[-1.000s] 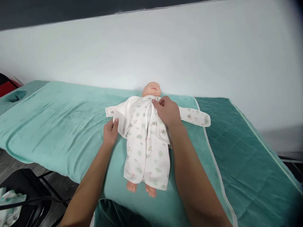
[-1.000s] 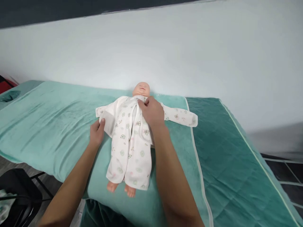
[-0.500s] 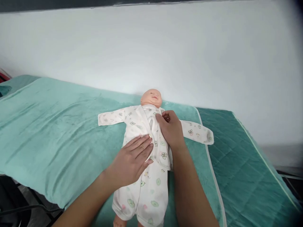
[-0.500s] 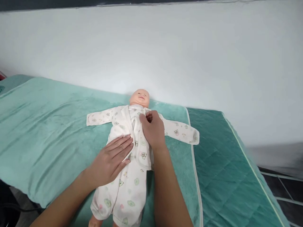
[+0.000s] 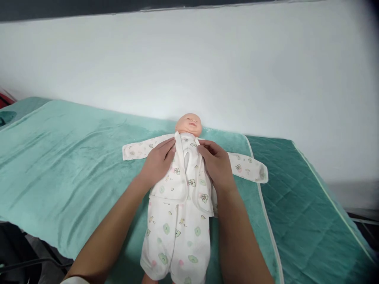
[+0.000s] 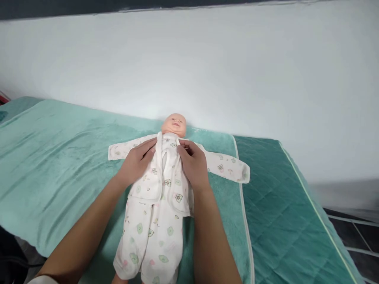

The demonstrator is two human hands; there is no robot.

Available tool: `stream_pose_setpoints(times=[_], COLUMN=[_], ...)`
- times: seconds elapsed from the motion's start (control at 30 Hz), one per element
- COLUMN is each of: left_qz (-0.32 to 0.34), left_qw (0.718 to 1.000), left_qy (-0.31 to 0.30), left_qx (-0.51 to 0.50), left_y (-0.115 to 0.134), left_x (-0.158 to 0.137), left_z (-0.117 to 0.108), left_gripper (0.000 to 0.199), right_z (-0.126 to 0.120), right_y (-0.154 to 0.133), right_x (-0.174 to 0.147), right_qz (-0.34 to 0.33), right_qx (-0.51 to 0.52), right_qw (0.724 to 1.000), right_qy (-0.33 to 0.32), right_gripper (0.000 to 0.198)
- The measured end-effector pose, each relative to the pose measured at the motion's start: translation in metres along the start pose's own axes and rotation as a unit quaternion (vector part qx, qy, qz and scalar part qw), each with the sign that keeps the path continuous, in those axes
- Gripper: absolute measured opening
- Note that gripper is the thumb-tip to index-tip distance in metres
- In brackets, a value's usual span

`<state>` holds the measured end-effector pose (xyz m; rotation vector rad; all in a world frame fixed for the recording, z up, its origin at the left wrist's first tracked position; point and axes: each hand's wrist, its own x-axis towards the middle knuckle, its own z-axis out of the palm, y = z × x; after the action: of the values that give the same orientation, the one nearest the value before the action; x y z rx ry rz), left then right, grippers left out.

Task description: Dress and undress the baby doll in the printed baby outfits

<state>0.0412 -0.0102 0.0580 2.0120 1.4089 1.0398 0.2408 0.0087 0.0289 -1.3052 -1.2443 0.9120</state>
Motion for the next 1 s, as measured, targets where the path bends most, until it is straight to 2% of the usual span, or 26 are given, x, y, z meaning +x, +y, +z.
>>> stream_pose_setpoints(times=[0.13, 0.23, 0.3, 0.4, 0.53, 0.63, 0.73, 0.9, 1.0], left_qz=[-0.010, -0.037, -0.060, -0.083, -0.081, -0.084, -0.087, -0.082, -0.080], left_qw=[0.998, 0.991, 0.989, 0.992, 0.995, 0.995, 0.994, 0.992, 0.991], left_qy=[-0.038, -0.057, -0.031, 0.026, 0.046, 0.047, 0.046, 0.064, 0.065], left_qx=[-0.042, -0.112, -0.131, -0.090, -0.035, -0.035, -0.050, -0.069, -0.090], left_y=[0.016, 0.024, 0.025, 0.020, 0.011, 0.007, 0.007, 0.006, 0.004], left_x=[0.025, 0.040, 0.049, 0.059, 0.062, 0.060, 0.058, 0.057, 0.057], left_z=[0.002, 0.003, 0.008, 0.019, 0.031, 0.033, 0.033, 0.032, 0.032], left_gripper=[0.035, 0.032, 0.028, 0.026, 0.021, 0.010, 0.008, 0.011, 0.010], right_z=[0.002, 0.003, 0.002, 0.001, 0.001, 0.002, 0.004, 0.012, 0.016], right_y=[-0.009, -0.013, -0.013, -0.010, -0.004, -0.002, -0.005, -0.017, -0.021], right_x=[-0.003, -0.004, -0.004, -0.003, 0.000, 0.000, 0.001, 0.010, 0.021], right_qz=[0.015, -0.010, -0.025, -0.034, -0.048, -0.050, -0.050, -0.123, -0.135], right_qx=[-0.023, -0.030, -0.030, -0.034, -0.060, -0.070, -0.054, -0.020, -0.036], right_qw=[1.000, 0.999, 0.999, 0.999, 0.997, 0.996, 0.997, 0.992, 0.990], right_qy=[0.001, 0.003, 0.006, 0.004, 0.000, 0.005, 0.008, -0.003, -0.022], right_gripper=[0.032, 0.029, 0.028, 0.028, 0.024, 0.024, 0.023, 0.017, 0.015])
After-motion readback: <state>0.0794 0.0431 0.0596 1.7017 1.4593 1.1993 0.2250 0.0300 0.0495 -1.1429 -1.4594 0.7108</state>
